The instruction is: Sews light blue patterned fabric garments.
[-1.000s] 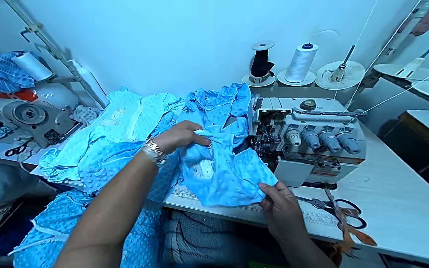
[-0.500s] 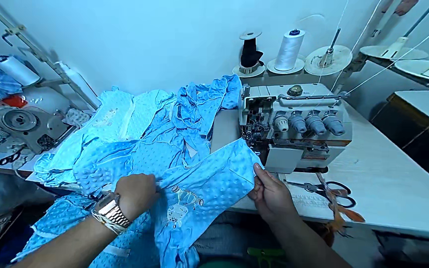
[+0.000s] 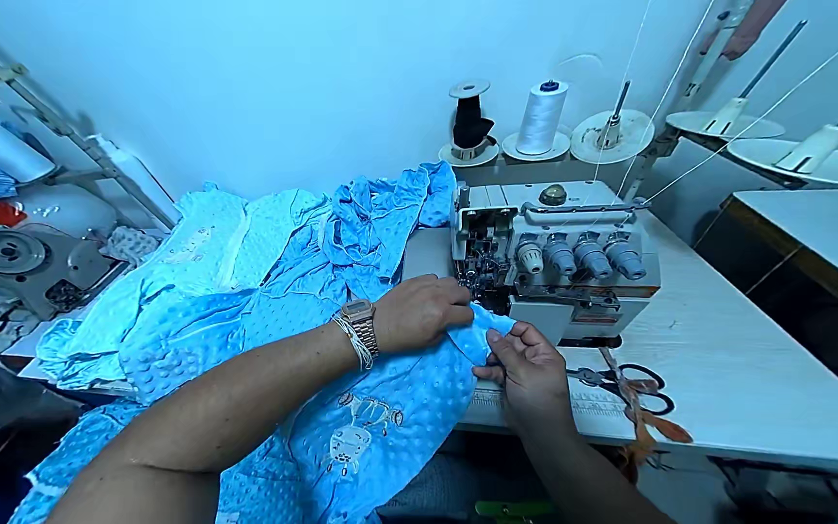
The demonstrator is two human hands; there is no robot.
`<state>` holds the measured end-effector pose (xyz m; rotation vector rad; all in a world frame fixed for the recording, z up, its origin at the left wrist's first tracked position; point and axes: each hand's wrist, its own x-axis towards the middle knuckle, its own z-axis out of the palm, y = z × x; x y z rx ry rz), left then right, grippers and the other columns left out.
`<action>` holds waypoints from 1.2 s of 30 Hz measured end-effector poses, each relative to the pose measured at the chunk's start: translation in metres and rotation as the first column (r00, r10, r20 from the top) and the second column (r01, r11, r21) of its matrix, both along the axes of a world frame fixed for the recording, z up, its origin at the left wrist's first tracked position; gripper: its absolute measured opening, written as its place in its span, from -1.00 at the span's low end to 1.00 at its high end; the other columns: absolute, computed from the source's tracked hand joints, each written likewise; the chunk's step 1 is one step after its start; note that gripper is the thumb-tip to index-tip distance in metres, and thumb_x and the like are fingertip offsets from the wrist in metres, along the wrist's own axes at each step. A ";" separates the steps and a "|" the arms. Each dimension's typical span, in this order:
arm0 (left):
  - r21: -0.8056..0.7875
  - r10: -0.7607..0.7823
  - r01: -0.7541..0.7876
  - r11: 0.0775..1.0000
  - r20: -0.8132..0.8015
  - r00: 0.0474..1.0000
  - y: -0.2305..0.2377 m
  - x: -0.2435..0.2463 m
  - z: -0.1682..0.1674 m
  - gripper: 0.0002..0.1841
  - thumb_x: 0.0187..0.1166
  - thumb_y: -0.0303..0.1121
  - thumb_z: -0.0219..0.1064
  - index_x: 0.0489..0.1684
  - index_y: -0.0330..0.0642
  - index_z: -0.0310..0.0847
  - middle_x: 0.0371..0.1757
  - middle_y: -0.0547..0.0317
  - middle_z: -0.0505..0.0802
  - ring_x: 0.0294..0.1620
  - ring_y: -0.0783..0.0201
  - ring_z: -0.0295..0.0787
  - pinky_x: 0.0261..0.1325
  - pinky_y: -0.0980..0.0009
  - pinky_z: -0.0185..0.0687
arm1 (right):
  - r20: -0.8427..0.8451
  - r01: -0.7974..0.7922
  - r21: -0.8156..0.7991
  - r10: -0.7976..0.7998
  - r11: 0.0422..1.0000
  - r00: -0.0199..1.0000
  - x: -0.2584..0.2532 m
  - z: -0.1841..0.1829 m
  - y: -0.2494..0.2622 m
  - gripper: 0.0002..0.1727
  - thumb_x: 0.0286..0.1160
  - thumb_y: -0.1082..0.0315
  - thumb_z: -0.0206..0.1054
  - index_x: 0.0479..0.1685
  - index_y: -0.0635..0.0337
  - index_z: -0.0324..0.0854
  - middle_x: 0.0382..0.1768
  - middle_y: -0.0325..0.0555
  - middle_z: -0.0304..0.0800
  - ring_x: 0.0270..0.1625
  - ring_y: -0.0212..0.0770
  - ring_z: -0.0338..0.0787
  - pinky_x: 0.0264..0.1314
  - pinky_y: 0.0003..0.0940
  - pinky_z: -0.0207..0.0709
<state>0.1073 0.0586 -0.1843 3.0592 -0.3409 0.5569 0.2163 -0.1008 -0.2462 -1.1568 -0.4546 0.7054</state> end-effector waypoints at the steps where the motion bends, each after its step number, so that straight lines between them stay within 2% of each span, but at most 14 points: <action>1: -0.061 -0.005 0.005 0.998 0.012 1.000 0.003 0.000 0.004 -0.81 0.38 -0.61 0.32 -0.24 -0.25 0.86 -0.09 -0.05 0.89 0.02 -0.05 0.84 0.00 0.08 0.71 | 0.057 0.002 0.007 -0.003 1.000 0.998 0.002 -0.001 0.000 -0.94 0.61 0.58 0.31 -0.15 0.23 0.59 -0.52 -0.21 0.77 -0.61 -0.38 0.76 -0.55 -0.47 0.73; 4: -0.317 -0.021 0.024 0.948 0.011 1.000 0.007 0.000 0.022 -0.81 0.43 -0.59 0.30 -0.23 -0.30 0.88 0.03 -0.05 0.89 0.20 0.04 0.77 0.29 0.17 0.65 | 0.258 -0.001 0.061 -0.015 0.998 0.966 0.008 -0.003 0.002 -0.95 0.62 0.50 0.33 -0.09 0.20 0.65 -0.61 -0.28 0.77 -0.67 -0.45 0.72 -0.64 -0.58 0.63; 6: -0.472 -0.072 0.067 0.879 0.007 0.997 0.011 0.003 0.033 -0.84 0.48 -0.58 0.32 -0.24 -0.38 0.87 0.01 -0.06 0.91 0.20 0.15 0.79 0.34 0.29 0.63 | 0.368 -0.002 0.090 -0.031 0.996 0.929 0.011 -0.003 0.004 -0.90 0.61 0.45 0.35 -0.02 0.16 0.71 -0.60 -0.33 0.75 -0.68 -0.51 0.65 -0.67 -0.64 0.55; 8: -0.559 -0.121 0.074 0.826 -0.048 0.992 0.014 0.011 0.040 -0.84 0.55 -0.54 0.30 -0.27 -0.43 0.83 -0.21 0.02 0.89 -0.06 0.37 0.77 0.08 0.47 0.61 | 0.442 0.015 0.115 -0.065 0.993 0.895 0.012 0.000 0.008 -0.91 0.57 0.45 0.36 -0.07 0.17 0.75 -0.54 -0.33 0.76 -0.65 -0.52 0.66 -0.65 -0.64 0.57; 10: -0.562 -0.131 0.016 0.827 -0.166 0.977 0.015 0.018 0.047 -0.81 0.59 -0.50 0.29 -0.35 -0.40 0.81 -0.34 0.12 0.82 -0.27 0.52 0.66 -0.18 0.58 0.50 | 0.465 0.008 0.126 -0.066 0.992 0.883 0.013 0.004 0.010 -0.91 0.54 0.49 0.37 -0.10 0.21 0.75 -0.41 -0.29 0.80 -0.54 -0.49 0.76 -0.51 -0.59 0.72; 13: -0.486 -0.040 -0.198 0.851 -0.436 0.899 0.010 0.026 0.062 -0.87 0.58 -0.48 0.40 -0.27 -0.35 0.85 -0.31 0.12 0.86 -0.31 0.49 0.66 -0.20 0.51 0.50 | 0.380 -0.011 0.109 -0.031 0.994 0.925 0.010 0.013 0.010 -0.89 0.52 0.58 0.36 -0.12 0.23 0.72 -0.37 -0.25 0.86 -0.40 -0.44 0.86 -0.32 -0.51 0.82; 15: -0.507 0.009 -0.292 0.811 -0.487 0.873 0.009 0.029 0.065 -0.92 0.47 -0.47 0.53 -0.25 -0.31 0.81 -0.48 0.26 0.78 -0.48 0.55 0.57 -0.34 0.57 0.44 | 0.330 -0.004 0.106 -0.032 0.994 0.943 0.008 0.014 0.012 -0.88 0.50 0.61 0.37 -0.11 0.26 0.73 -0.38 -0.22 0.84 -0.38 -0.43 0.86 -0.28 -0.51 0.81; 17: -0.577 0.017 -0.344 0.741 -0.495 0.868 0.010 0.029 0.065 -0.84 0.40 -0.49 0.58 -0.31 -0.30 0.67 -0.65 0.35 0.58 -0.63 0.56 0.43 -0.49 0.62 0.33 | 0.334 0.008 0.126 -0.050 0.992 0.941 0.007 0.013 0.013 -0.87 0.51 0.59 0.37 -0.08 0.27 0.75 -0.36 -0.22 0.87 -0.36 -0.43 0.87 -0.26 -0.51 0.81; 20: -0.645 -0.023 -0.324 0.692 -0.468 0.883 0.013 0.028 0.066 -0.87 0.42 -0.53 0.54 -0.43 -0.31 0.69 -0.66 0.37 0.64 -0.65 0.62 0.51 -0.54 0.68 0.41 | 0.392 0.033 0.167 -0.097 0.985 0.915 0.006 0.012 0.012 -0.84 0.49 0.59 0.40 -0.03 0.25 0.74 -0.34 -0.27 0.88 -0.35 -0.47 0.87 -0.25 -0.57 0.80; 22: -0.652 -0.028 -0.285 0.703 -0.426 0.904 0.012 0.026 0.066 -0.90 0.47 -0.53 0.50 -0.42 -0.32 0.73 -0.61 0.36 0.70 -0.60 0.65 0.53 -0.48 0.69 0.42 | 0.435 0.037 0.190 -0.117 0.981 0.893 0.005 0.012 0.012 -0.83 0.47 0.57 0.42 -0.03 0.22 0.75 -0.33 -0.29 0.89 -0.34 -0.48 0.88 -0.23 -0.58 0.80; 25: -0.661 -0.013 -0.232 0.713 -0.344 0.939 0.012 0.027 0.063 -0.90 0.48 -0.53 0.49 -0.40 -0.32 0.72 -0.60 0.35 0.69 -0.60 0.65 0.52 -0.47 0.69 0.42 | 0.463 0.044 0.213 -0.140 0.976 0.875 0.005 0.012 0.013 -0.83 0.46 0.55 0.43 -0.04 0.20 0.77 -0.33 -0.32 0.89 -0.34 -0.53 0.85 -0.22 -0.64 0.75; 30: -0.654 -0.009 -0.197 0.730 -0.298 0.955 0.012 0.026 0.058 -0.90 0.45 -0.52 0.52 -0.39 -0.33 0.72 -0.57 0.34 0.69 -0.56 0.65 0.50 -0.44 0.70 0.39 | 0.440 0.024 0.230 -0.126 0.973 0.889 0.003 0.014 0.013 -0.81 0.50 0.59 0.36 -0.01 0.25 0.78 -0.30 -0.29 0.91 -0.31 -0.51 0.87 -0.18 -0.61 0.78; 34: -0.665 -0.002 -0.211 0.717 -0.304 0.953 0.013 0.024 0.057 -0.89 0.43 -0.52 0.54 -0.41 -0.33 0.72 -0.58 0.34 0.69 -0.56 0.65 0.51 -0.44 0.70 0.40 | 0.432 0.020 0.217 -0.115 0.976 0.895 0.002 0.016 0.013 -0.82 0.54 0.56 0.33 -0.01 0.24 0.79 -0.34 -0.32 0.89 -0.38 -0.54 0.82 -0.25 -0.67 0.72; 36: -0.658 0.011 -0.185 0.730 -0.259 0.966 0.012 0.024 0.054 -0.89 0.39 -0.52 0.56 -0.37 -0.34 0.72 -0.51 0.28 0.70 -0.55 0.62 0.48 -0.45 0.69 0.37 | 0.422 0.019 0.226 -0.116 0.974 0.899 0.001 0.016 0.013 -0.84 0.56 0.54 0.32 -0.03 0.23 0.78 -0.37 -0.34 0.87 -0.40 -0.55 0.79 -0.27 -0.67 0.70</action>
